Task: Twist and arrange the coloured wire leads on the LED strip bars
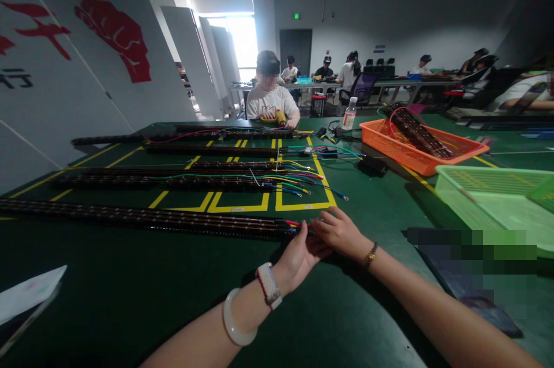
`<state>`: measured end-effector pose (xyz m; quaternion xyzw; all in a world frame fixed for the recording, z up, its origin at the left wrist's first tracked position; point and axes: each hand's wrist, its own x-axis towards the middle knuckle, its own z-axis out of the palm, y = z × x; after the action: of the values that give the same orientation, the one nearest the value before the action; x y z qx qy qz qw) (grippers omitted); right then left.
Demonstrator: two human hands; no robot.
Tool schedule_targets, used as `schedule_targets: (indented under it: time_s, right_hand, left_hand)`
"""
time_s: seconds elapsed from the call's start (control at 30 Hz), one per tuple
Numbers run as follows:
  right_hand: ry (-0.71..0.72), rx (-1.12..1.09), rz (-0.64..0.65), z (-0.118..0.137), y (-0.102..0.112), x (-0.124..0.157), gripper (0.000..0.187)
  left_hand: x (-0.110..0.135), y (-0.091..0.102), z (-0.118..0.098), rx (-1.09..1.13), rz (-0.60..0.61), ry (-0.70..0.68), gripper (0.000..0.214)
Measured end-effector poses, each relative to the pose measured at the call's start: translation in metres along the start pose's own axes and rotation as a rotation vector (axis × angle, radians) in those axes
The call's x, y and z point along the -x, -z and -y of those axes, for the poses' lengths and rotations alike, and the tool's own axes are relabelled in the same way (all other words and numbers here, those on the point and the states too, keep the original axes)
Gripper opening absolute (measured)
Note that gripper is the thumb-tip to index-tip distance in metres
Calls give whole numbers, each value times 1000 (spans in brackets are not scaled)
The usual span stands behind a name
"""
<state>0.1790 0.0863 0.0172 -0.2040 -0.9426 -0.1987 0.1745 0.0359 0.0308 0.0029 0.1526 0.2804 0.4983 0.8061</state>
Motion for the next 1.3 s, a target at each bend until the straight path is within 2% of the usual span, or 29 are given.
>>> schedule_targets:
  time_s: [0.07, 0.27, 0.53, 0.7, 0.83, 0.97, 1.1, 1.3]
  right_hand:
    - [25, 6, -7, 0, 0, 0, 24]
    - [60, -27, 85, -2, 4, -2, 22]
    - [-26, -124, -24, -8, 2, 8, 34]
    - [-131, -103, -70, -18, -1, 13, 34]
    - [-94, -53, -10, -21, -2, 13, 27]
    - [-74, -77, 46, -20, -2, 10, 26]
    - [-249, -307, 18, -16, -3, 7, 34]
    - [-736, -964, 18, -14, -21, 2, 39]
  left_hand:
    - [-1, 1, 1, 20, -3, -14, 36]
    - [-1, 1, -1, 41, 25, 23, 40]
    - [1, -1, -4, 0, 42, 32, 48]
    - [-2, 2, -4, -20, 65, 58, 50]
    - [-1, 1, -5, -31, 49, 63, 45]
    - [0, 0, -6, -41, 54, 76, 50]
    - [-1, 2, -5, -47, 63, 67, 53]
    - [-3, 4, -4, -59, 57, 66, 60]
